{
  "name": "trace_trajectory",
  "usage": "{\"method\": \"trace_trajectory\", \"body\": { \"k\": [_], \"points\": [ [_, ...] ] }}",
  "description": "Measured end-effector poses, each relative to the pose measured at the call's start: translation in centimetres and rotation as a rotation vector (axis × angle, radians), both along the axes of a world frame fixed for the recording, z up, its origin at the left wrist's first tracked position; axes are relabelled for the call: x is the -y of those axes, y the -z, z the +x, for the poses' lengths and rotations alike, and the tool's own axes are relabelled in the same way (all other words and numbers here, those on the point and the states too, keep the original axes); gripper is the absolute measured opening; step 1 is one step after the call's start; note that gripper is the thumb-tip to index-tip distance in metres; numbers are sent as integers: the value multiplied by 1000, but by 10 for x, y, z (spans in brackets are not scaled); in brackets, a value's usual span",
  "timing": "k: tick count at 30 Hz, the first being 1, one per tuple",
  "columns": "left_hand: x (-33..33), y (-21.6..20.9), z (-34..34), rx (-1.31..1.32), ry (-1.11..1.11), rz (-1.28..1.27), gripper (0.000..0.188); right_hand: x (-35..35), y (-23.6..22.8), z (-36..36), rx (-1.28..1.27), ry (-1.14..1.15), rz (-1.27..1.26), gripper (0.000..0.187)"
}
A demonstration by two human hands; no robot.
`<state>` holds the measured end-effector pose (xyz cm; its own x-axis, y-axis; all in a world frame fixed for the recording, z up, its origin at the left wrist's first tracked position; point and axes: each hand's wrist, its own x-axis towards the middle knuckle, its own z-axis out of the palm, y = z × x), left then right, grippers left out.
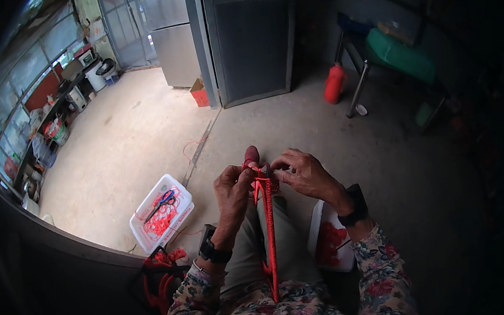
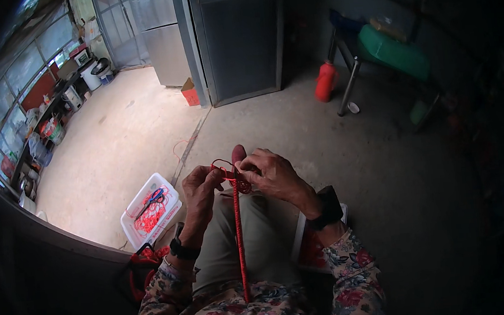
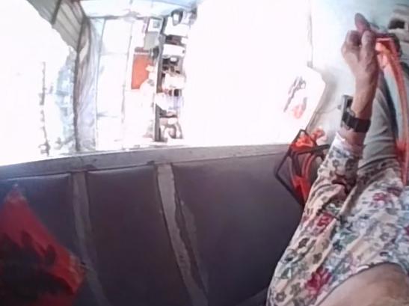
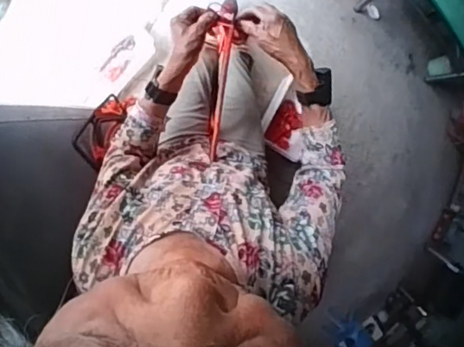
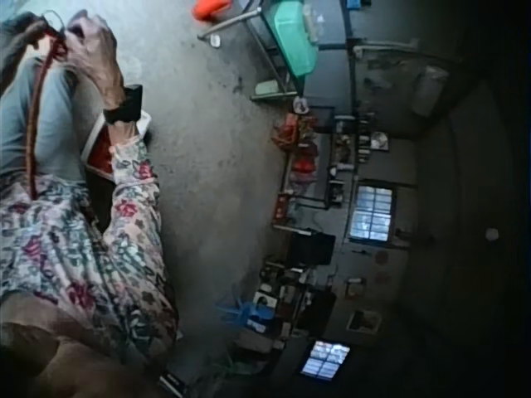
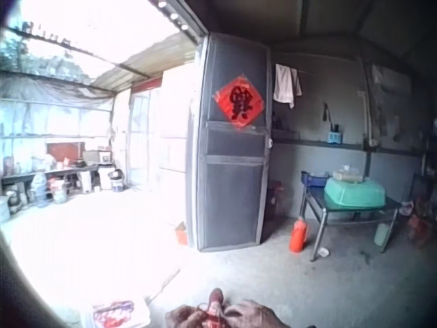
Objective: Wrapping a red plastic furniture frame component with a red decorative cord.
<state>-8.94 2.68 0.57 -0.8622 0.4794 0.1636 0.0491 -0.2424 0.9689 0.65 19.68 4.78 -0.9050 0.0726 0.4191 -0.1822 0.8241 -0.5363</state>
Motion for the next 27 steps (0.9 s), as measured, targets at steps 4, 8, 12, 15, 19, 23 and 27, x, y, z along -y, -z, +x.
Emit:
{"method": "trace_trajectory", "body": {
  "k": [4, 8, 12, 15, 19, 23, 27],
  "points": [
    [4, -23, 14, -64, -30, 107, 14, 14, -24, -9, -26, -55, -61, 23],
    [0, -33, 13, -59, -11, 222, 16, 15, -19, -15, 105, -182, -290, 26],
    [5, -33, 14, -144, -139, 284, 19, 2, -20, -16, 67, -138, -879, 30],
    [12, -11, 20, 160, 21, 237, 26, -9, -55, 5, -71, -190, -1229, 23],
    [3, -10, 41, 551, 384, 234, 47, -42, -103, 55, -50, -167, -1247, 18],
    [-3, 8, 40, 878, 452, 522, 44, -49, -142, 112, 80, -7, -978, 21],
    [-14, 18, 45, 921, 643, 562, 34, -43, -135, 154, 377, 245, -630, 29]
  ]
}}
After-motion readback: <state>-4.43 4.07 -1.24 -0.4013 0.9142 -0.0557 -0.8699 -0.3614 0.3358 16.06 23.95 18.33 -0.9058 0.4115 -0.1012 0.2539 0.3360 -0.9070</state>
